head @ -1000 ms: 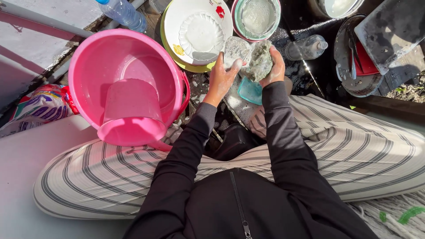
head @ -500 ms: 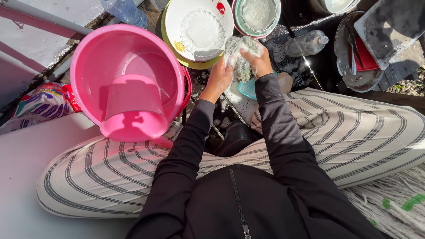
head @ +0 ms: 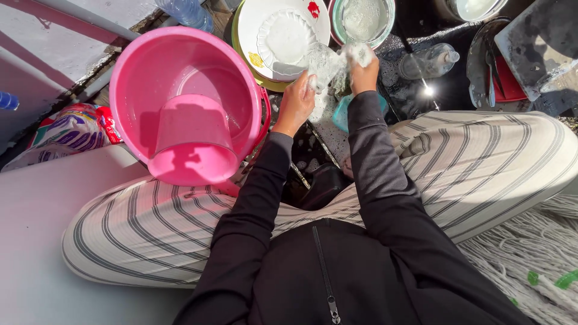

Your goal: The person is washing various dishes and containers using a basin of soapy water while sitting on the floor.

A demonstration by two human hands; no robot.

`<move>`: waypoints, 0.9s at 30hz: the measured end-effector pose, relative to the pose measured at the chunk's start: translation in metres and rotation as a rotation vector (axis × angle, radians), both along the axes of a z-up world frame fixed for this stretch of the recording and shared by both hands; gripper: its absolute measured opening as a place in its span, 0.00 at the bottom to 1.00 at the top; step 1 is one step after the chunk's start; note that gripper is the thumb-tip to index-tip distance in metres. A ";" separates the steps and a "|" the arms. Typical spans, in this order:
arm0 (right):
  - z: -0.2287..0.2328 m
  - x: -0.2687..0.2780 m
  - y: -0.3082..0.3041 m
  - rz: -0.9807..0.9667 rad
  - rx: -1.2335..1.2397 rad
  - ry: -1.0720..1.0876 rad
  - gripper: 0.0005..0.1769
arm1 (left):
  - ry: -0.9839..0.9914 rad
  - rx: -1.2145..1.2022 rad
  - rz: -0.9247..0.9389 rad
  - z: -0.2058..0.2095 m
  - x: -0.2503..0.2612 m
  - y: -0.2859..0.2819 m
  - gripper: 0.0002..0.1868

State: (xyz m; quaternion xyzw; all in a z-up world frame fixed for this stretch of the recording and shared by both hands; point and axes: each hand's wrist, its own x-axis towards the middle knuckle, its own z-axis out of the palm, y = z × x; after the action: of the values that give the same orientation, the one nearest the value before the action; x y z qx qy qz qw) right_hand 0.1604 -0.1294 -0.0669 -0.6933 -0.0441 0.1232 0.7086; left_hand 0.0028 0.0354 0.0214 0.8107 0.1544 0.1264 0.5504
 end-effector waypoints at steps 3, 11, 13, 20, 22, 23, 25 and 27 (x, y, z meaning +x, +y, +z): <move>-0.025 0.026 -0.033 -0.407 0.144 0.205 0.21 | -0.010 -0.083 0.062 -0.031 0.003 0.000 0.14; -0.101 -0.015 -0.120 -0.596 -0.230 0.426 0.15 | -0.005 -0.415 0.090 -0.063 0.013 -0.014 0.24; -0.074 -0.039 -0.111 -0.354 -0.498 0.383 0.19 | 0.021 -0.330 0.062 -0.027 0.011 -0.014 0.23; -0.063 -0.118 -0.058 0.396 -1.253 0.182 0.40 | 0.243 -0.075 -0.015 -0.037 0.014 -0.033 0.19; -0.125 -0.105 -0.087 0.393 -1.332 0.122 0.46 | 0.344 -0.109 -0.046 -0.025 0.012 -0.036 0.19; -0.156 -0.098 -0.104 0.387 -1.415 0.051 0.52 | 0.435 -0.148 -0.075 -0.020 0.013 -0.039 0.20; -0.094 -0.074 -0.111 0.246 -1.388 0.029 0.48 | 0.487 -0.137 -0.114 -0.059 0.013 -0.046 0.21; -0.105 -0.047 -0.144 0.106 -1.362 0.011 0.45 | 0.541 -0.127 -0.157 -0.110 0.011 -0.056 0.22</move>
State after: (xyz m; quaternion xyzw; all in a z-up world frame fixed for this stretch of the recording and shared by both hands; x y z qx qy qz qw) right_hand 0.1138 -0.2734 -0.1715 -0.9809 0.0131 0.1616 0.1076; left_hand 0.0138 -0.0201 -0.0890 0.7882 0.2402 -0.1474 0.5471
